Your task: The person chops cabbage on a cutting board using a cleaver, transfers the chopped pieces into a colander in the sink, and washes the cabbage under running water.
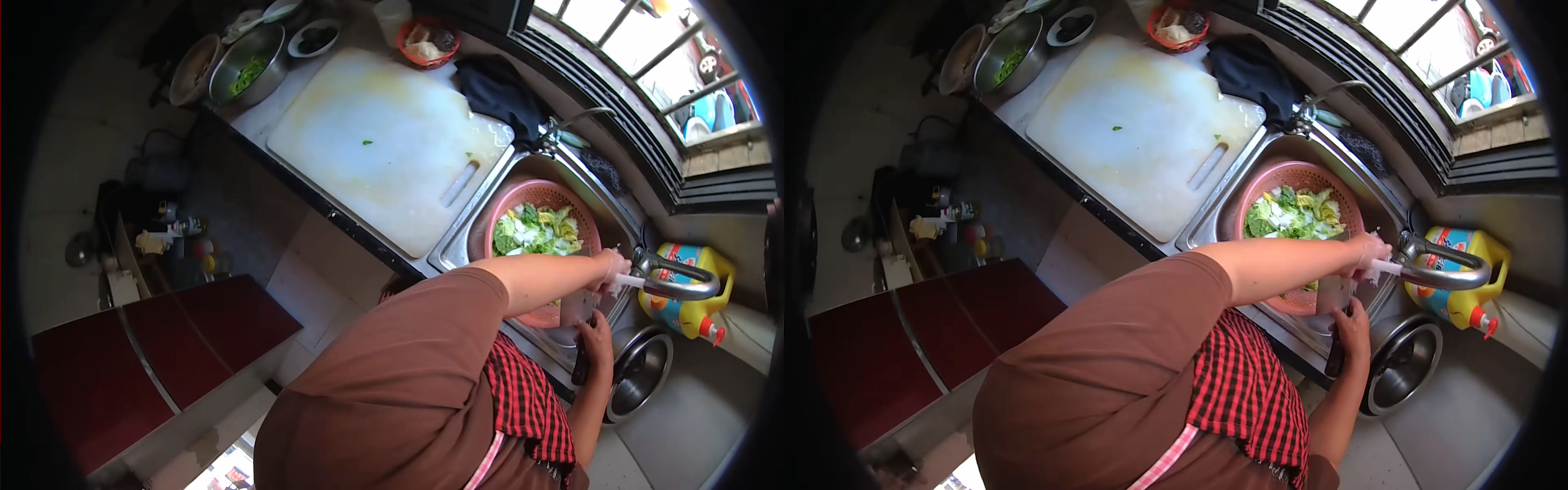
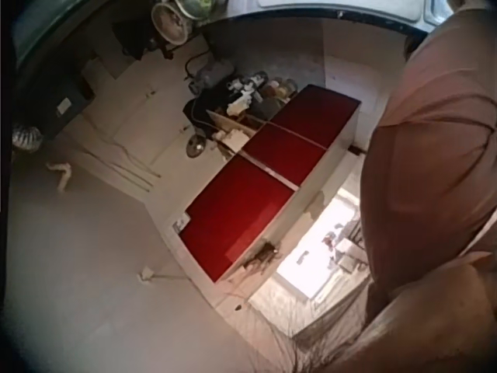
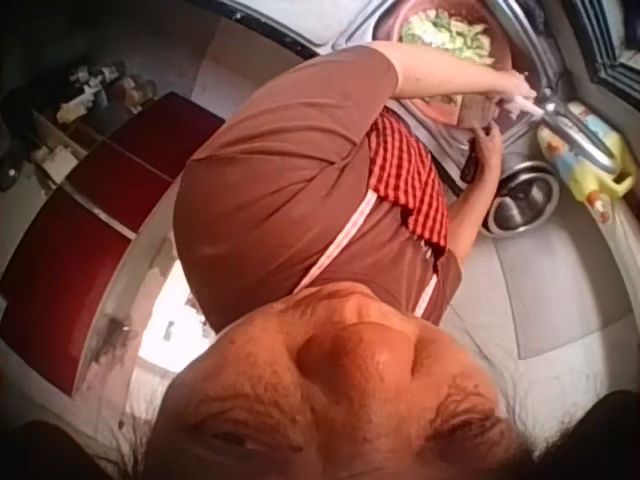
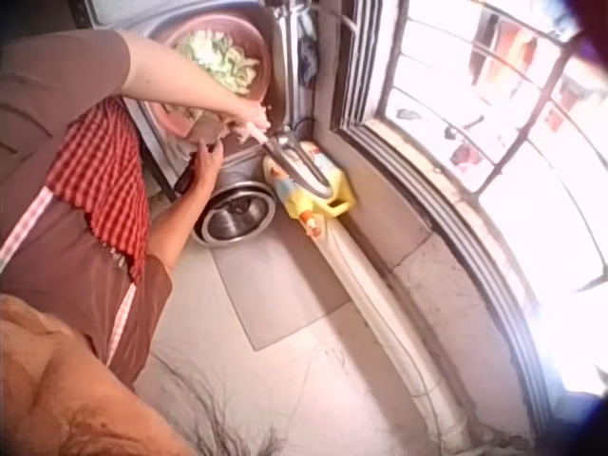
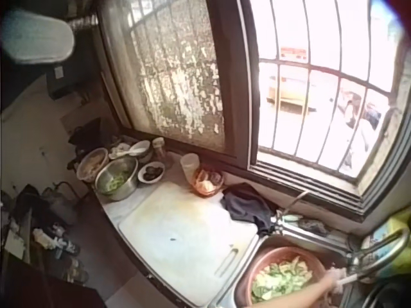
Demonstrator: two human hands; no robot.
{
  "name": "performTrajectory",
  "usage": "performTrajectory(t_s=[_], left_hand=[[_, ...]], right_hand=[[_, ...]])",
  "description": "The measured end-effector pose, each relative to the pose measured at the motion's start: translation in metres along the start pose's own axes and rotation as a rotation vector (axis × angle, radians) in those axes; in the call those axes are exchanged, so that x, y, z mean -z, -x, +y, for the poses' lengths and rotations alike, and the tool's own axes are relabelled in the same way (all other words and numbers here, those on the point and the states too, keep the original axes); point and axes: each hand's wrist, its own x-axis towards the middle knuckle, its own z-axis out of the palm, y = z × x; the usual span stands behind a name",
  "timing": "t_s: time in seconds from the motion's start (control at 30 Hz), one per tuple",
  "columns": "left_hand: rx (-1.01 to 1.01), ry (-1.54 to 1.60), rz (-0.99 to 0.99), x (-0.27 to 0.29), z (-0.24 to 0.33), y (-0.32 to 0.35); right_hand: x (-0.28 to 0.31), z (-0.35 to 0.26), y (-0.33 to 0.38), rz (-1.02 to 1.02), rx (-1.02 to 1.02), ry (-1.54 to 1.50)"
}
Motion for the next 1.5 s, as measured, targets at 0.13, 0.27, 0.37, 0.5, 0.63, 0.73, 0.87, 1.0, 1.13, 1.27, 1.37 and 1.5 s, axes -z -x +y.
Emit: performTrajectory(t_s=[0.13,0.27,0.37,0.5,0.63,0.73,0.87,1.0,1.13,1.27,1.37,1.5], left_hand=[[-0.216,-0.444,-0.134,0.005,-0.009,-0.008],[-0.143,-0.632,-0.254,0.106,-0.025,0.048],[-0.065,-0.618,-0.025,0.200,-0.069,0.095],[-0.192,-0.885,0.711,0.346,-0.174,0.170],[0.549,-1.124,0.679,0.481,-0.234,0.254],[0.953,-0.997,0.585,0.521,-0.247,0.260],[1.074,-0.886,0.595,0.520,-0.255,0.222],[0.493,-0.904,0.284,0.464,-0.216,0.161],[0.086,-0.951,-0.081,0.343,-0.165,0.130],[-0.198,-0.609,-0.341,0.256,-0.122,0.136],[-0.255,-0.422,-0.228,0.237,-0.128,0.152],[-0.235,-0.502,0.650,0.337,-0.186,0.201]], right_hand=[[0.006,-0.012,0.024,0.080,-0.203,-0.103],[0.007,-0.021,0.033,0.171,-0.412,-0.219],[0.013,-0.027,0.037,0.233,-0.565,-0.297],[0.013,-0.041,0.024,0.281,-0.677,-0.365],[0.009,-0.046,0.014,0.309,-0.719,-0.422],[0.007,-0.057,0.007,0.310,-0.740,-0.458],[0.001,-0.061,0.002,0.361,-0.746,-0.457],[-0.002,-0.070,-0.001,0.395,-0.747,-0.460],[0.004,-0.082,-0.017,0.377,-0.733,-0.479],[0.003,-0.089,-0.018,0.383,-0.648,-0.515],[0.008,-0.089,-0.016,0.399,-0.645,-0.523],[0.002,-0.076,-0.007,0.431,-0.652,-0.567]])
